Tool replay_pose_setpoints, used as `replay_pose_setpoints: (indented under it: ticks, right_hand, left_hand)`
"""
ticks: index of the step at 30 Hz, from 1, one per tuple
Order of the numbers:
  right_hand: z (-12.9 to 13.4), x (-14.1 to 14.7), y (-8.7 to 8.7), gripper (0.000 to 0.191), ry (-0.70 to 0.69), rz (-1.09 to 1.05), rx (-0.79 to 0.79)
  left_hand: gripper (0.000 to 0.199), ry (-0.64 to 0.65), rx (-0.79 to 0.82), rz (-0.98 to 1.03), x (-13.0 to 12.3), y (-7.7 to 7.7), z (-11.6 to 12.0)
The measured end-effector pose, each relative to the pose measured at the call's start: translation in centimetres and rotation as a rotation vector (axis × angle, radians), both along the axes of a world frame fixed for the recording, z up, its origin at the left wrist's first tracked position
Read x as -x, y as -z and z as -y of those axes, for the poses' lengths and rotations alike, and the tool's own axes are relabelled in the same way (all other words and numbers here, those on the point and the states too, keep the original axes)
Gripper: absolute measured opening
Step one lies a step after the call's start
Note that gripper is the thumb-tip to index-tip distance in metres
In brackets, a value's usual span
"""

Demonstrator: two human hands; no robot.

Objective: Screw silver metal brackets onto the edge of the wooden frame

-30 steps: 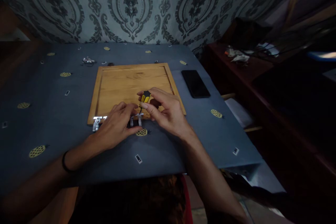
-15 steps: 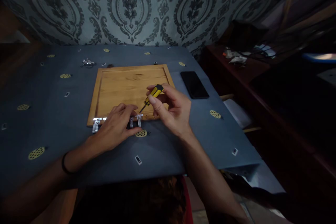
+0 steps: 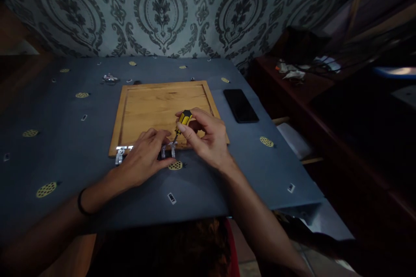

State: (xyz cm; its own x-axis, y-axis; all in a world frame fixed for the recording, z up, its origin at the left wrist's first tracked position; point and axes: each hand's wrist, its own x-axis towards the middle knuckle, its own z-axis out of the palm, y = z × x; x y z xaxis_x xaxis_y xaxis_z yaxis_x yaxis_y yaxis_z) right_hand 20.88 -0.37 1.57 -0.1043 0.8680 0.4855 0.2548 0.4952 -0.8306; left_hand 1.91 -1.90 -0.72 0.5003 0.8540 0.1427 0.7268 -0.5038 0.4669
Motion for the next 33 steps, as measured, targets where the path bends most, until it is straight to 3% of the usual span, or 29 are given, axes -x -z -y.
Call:
replay_pose_setpoints:
  ticks: [5,11,19,33]
  right_hand:
    - [0.1,0.1,0.0,0.017,0.002,-0.014,0.003]
    - [0.1,0.1,-0.6,0.020,0.128,-0.165,-0.048]
    - [-0.1,-0.2,-0.1,0.018,0.026,-0.021,-0.023]
    - [-0.4,-0.2,0.4,0.021,0.018,0.027,-0.047]
  left_hand:
    - [0.044,0.007,-0.008,0.003,0.0,0.1,0.0]
    - [0.047,0.000,-0.038,0.029,0.1,0.5,-0.1]
    - [0.052,0.000,-0.051,0.008,0.0,0.5,-0.2]
    - [0.054,0.002,-0.043,-0.005,0.1,0.5,-0.1]
